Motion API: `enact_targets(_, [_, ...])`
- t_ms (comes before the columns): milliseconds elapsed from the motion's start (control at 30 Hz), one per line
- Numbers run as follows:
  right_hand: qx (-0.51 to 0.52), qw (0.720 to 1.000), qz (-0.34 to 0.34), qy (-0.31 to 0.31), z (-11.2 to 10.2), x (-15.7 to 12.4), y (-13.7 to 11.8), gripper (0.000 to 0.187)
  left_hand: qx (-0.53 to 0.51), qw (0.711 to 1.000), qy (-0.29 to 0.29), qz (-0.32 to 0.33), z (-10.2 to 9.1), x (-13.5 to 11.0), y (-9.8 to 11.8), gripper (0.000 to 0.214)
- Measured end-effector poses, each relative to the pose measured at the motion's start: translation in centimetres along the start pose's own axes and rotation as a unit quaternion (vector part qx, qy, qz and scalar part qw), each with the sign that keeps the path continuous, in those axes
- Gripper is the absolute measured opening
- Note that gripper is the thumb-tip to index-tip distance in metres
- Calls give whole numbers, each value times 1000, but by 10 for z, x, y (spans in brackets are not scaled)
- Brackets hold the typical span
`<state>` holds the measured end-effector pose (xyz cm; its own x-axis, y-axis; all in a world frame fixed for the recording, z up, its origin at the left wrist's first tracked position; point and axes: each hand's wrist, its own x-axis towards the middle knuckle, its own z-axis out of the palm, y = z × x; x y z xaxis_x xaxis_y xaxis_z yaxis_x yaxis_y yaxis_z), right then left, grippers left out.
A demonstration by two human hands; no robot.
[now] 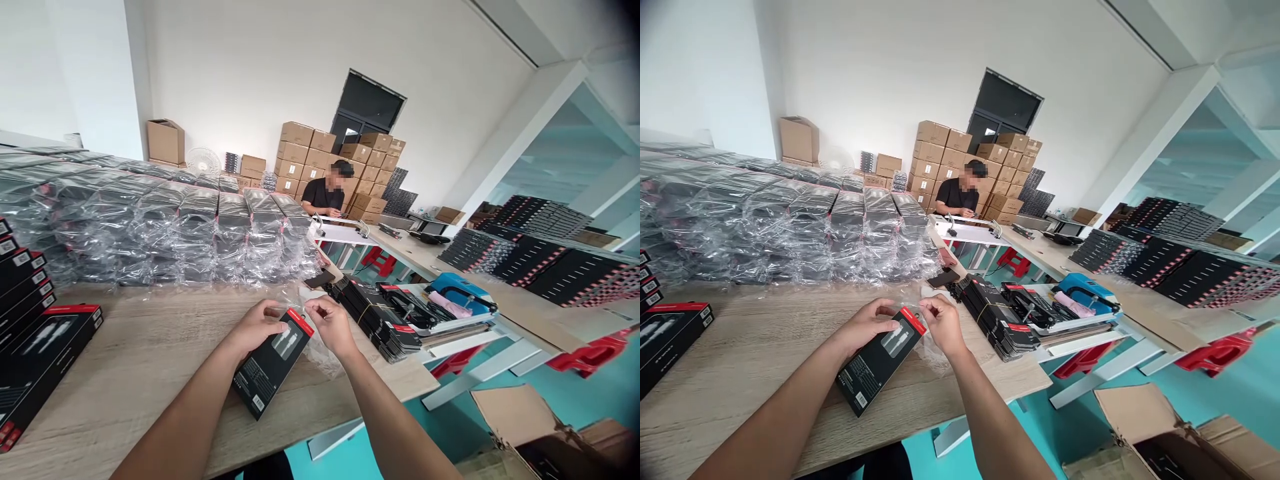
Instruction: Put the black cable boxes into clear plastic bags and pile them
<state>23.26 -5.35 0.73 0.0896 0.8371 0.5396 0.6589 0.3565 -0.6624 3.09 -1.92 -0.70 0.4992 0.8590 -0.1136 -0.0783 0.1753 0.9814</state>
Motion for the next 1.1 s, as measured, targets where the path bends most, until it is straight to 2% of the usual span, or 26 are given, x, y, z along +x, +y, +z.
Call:
enact_targets(200, [-18,1000,-12,-16,5,-3,-6,19,-12,999,2,33,4,-1,6,48])
enact_targets(333, [-60,997,-40,-35,6,-5,-6,18,-1,997,35,64,3,4,2,38])
enact_targets(400, [-101,994,-45,-25,5,-5,-2,18,14,996,48,75,3,6,1,35])
enact_targets(467, [-145,989,-19,-3,4,-3,4,16,35,996,54,58,3,6,1,37])
enact_targets(533, [-162,986,41,5,5,-1,11,10,55,996,54,35,4,6,1,41])
enact_targets(633, [-98,986,131,-11,7,3,16,16,65,995,58,38,5,7,-1,42])
enact_targets(700, [-37,987,157,-20,9,4,17,17,63,994,75,51,4,11,-4,42])
enact_targets(800, [-14,989,142,-24,11,1,15,13,69,990,98,72,3,16,-10,43])
enact_targets(933, [-66,994,85,-7,13,-4,8,7,105,984,114,89,5,19,-14,42])
enact_targets(1100, [-109,993,27,30,12,0,-6,10,121,979,134,96,6,20,-12,37])
